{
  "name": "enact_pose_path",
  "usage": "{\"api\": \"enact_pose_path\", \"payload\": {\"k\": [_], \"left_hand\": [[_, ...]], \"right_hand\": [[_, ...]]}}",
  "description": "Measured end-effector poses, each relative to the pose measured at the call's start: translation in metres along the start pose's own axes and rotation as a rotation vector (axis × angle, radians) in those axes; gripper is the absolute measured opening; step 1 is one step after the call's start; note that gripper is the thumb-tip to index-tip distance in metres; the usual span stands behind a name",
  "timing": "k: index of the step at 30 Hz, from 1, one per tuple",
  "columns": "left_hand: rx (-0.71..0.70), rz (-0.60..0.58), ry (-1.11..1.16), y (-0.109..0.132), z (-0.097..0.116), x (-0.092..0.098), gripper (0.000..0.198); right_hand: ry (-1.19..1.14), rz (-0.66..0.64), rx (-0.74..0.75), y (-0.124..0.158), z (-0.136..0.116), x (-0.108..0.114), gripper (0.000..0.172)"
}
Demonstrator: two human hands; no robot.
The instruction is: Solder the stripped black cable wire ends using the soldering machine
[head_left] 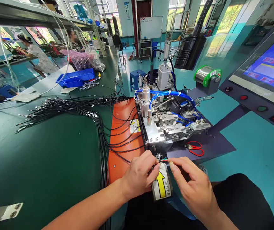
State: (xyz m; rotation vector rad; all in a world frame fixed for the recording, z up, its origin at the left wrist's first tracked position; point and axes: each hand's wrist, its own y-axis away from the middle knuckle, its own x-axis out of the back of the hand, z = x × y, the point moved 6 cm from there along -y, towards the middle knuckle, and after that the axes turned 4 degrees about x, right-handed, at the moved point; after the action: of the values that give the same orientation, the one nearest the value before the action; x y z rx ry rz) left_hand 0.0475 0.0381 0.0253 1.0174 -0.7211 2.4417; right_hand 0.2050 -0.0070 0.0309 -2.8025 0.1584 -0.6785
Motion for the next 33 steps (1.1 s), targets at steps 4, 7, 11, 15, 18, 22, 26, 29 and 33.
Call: {"api": "enact_pose_path", "payload": {"k": [4, 7, 11, 15, 18, 22, 26, 29, 33], "left_hand": [[-0.015, -0.011, -0.025, 0.0, 0.002, -0.001, 0.018], [-0.014, -0.017, -0.04, 0.0, 0.001, -0.001, 0.019], [-0.016, -0.023, -0.06, 0.0, 0.0, -0.002, 0.019], [-0.026, -0.022, -0.066, 0.001, 0.001, -0.003, 0.019], [-0.021, -0.01, -0.063, 0.001, 0.0, -0.003, 0.02], [-0.029, 0.022, -0.04, 0.0, -0.001, -0.003, 0.02], [-0.026, 0.062, -0.006, 0.0, -0.002, -0.001, 0.019], [-0.02, 0.064, 0.003, 0.0, -0.001, 0.001, 0.018], [-0.027, 0.049, 0.007, -0.001, 0.001, 0.001, 0.017]], "right_hand": [[0.06, 0.027, 0.134, -0.002, -0.01, -0.002, 0.014], [0.11, 0.042, 0.181, -0.003, -0.013, -0.002, 0.012], [0.148, 0.034, 0.218, -0.002, -0.012, -0.002, 0.013], [0.152, 0.023, 0.222, -0.001, -0.011, -0.004, 0.011], [0.119, 0.033, 0.128, -0.003, -0.006, -0.008, 0.008], [0.098, 0.091, 0.096, -0.001, -0.002, -0.02, 0.012], [0.084, 0.093, 0.188, 0.002, -0.005, -0.027, 0.009], [0.009, 0.112, 0.04, 0.0, 0.006, -0.016, 0.011], [-0.28, 0.03, -0.41, -0.003, 0.036, -0.01, 0.027]]}}
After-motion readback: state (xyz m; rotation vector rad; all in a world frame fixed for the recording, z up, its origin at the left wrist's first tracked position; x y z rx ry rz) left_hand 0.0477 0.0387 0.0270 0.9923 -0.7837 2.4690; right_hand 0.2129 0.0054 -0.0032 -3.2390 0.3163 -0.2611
